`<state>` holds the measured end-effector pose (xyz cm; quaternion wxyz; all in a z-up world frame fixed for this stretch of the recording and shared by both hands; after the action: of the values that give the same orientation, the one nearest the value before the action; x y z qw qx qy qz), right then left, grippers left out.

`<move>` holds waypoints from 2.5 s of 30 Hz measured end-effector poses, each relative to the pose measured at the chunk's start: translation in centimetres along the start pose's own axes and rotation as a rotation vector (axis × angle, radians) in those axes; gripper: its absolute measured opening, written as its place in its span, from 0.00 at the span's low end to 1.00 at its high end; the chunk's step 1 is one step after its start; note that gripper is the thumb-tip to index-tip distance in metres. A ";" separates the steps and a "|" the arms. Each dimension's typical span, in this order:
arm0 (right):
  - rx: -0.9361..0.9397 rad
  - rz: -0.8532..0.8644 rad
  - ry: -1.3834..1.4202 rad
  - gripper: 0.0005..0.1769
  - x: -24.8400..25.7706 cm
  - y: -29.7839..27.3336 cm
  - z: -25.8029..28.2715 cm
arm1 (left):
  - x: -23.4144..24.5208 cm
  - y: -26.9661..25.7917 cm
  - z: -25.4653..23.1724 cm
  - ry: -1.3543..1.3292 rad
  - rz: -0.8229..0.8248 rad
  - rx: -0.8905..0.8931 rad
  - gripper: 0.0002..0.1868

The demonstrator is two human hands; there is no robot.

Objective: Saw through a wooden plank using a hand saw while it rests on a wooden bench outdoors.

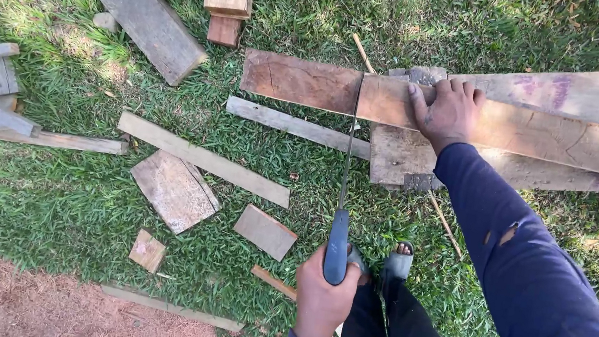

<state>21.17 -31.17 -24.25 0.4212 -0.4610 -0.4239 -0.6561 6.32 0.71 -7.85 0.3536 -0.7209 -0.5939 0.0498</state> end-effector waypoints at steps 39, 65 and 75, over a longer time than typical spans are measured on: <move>0.172 0.665 0.020 0.75 -1.7 -1.5 4.7 | 0.2 -5.3 5.6 0.013 0.012 0.125 0.08; 0.254 0.644 0.247 0.67 -3.5 0.5 4.0 | 0.4 -2.4 6.0 -0.081 -0.036 -0.123 0.05; 0.252 0.679 0.064 0.67 -1.9 -0.5 5.0 | -3.1 9.8 2.2 0.083 -0.175 -0.226 0.09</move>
<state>22.33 -25.95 -25.04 0.6817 -0.4992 -0.3108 -0.4353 12.41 -1.52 -16.18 0.2976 -0.7030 -0.6411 -0.0783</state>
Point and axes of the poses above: each hand's wrist, its own y-axis towards the middle knuckle, its own x-axis out of the back of the hand, z = x × y, the point moved 9 cm from there along y, towards the middle knuckle, and after that the axes turned 1 degree about y, right-handed, at the moved point
